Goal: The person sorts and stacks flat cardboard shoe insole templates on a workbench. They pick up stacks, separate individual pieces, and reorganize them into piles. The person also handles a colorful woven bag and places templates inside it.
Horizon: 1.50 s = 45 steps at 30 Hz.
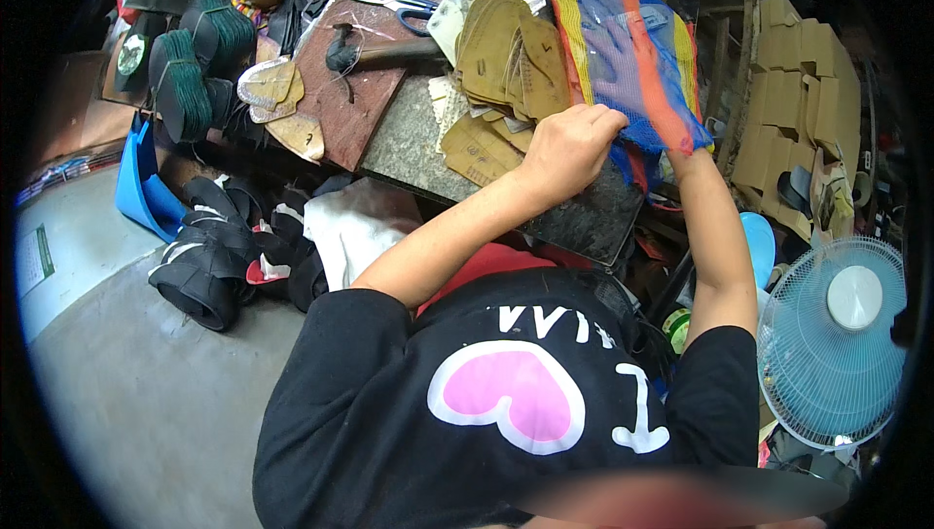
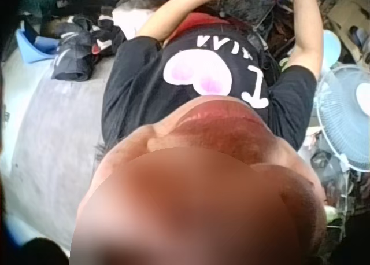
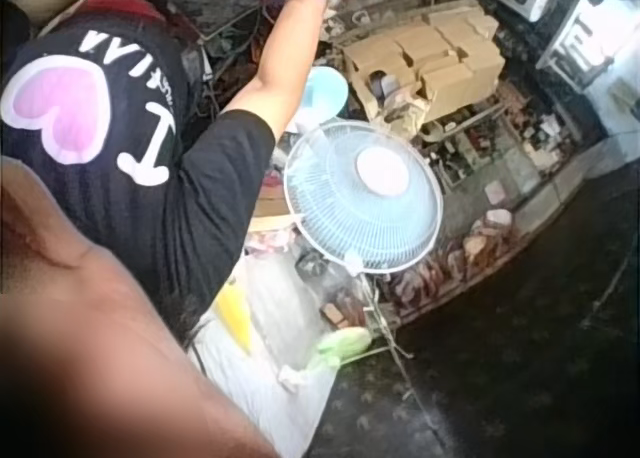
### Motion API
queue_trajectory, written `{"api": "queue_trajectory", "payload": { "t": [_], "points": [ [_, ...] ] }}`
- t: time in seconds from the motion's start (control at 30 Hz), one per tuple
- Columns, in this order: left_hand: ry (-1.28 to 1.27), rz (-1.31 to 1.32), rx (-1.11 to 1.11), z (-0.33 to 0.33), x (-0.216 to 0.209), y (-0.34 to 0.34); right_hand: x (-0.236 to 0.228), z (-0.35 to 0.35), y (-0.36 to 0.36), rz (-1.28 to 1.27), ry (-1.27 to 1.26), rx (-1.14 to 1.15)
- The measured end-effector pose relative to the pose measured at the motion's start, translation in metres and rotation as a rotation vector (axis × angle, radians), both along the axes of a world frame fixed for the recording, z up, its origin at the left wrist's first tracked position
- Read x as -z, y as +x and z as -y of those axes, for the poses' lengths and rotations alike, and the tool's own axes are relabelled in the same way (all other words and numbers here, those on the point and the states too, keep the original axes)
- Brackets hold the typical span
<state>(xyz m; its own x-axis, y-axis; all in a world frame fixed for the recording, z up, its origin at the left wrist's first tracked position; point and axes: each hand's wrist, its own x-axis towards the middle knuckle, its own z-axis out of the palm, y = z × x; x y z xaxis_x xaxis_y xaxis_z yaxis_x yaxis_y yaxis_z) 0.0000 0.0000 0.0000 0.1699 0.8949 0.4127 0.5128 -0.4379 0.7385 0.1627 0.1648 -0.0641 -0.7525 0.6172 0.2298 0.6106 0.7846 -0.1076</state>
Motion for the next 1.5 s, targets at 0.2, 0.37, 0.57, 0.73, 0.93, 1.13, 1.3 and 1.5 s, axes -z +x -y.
{"api": "queue_trajectory", "payload": {
  "t": [0.2,0.37,0.57,0.73,0.93,1.13,1.3,1.5],
  "points": [
    [-0.041,-0.045,-0.049,0.016,0.0,-0.01,0.0,0.003,0.001,-0.21,0.182,0.091],
    [-0.005,-0.124,-0.168,0.024,0.001,-0.048,-0.039,0.068,0.016,0.232,-0.272,0.336],
    [0.071,-0.277,-0.694,0.004,0.004,-0.101,-0.077,0.111,0.023,0.162,-0.238,0.121],
    [-0.47,0.27,-0.643,-0.014,0.01,-0.129,-0.094,0.128,0.001,-0.109,-0.602,0.004],
    [-0.537,0.494,-0.619,-0.011,0.025,-0.13,-0.036,0.103,-0.062,-0.311,-0.358,0.155],
    [-0.592,0.618,-0.534,-0.005,0.029,-0.132,-0.024,0.068,-0.057,-0.21,-0.637,0.224],
    [0.007,-0.078,-0.809,0.004,0.021,-0.109,-0.018,0.053,-0.04,-0.334,-0.933,0.263],
    [0.086,-0.306,-0.586,0.003,0.01,-0.089,-0.019,0.062,-0.041,-0.362,-0.881,0.317]
  ]
}}
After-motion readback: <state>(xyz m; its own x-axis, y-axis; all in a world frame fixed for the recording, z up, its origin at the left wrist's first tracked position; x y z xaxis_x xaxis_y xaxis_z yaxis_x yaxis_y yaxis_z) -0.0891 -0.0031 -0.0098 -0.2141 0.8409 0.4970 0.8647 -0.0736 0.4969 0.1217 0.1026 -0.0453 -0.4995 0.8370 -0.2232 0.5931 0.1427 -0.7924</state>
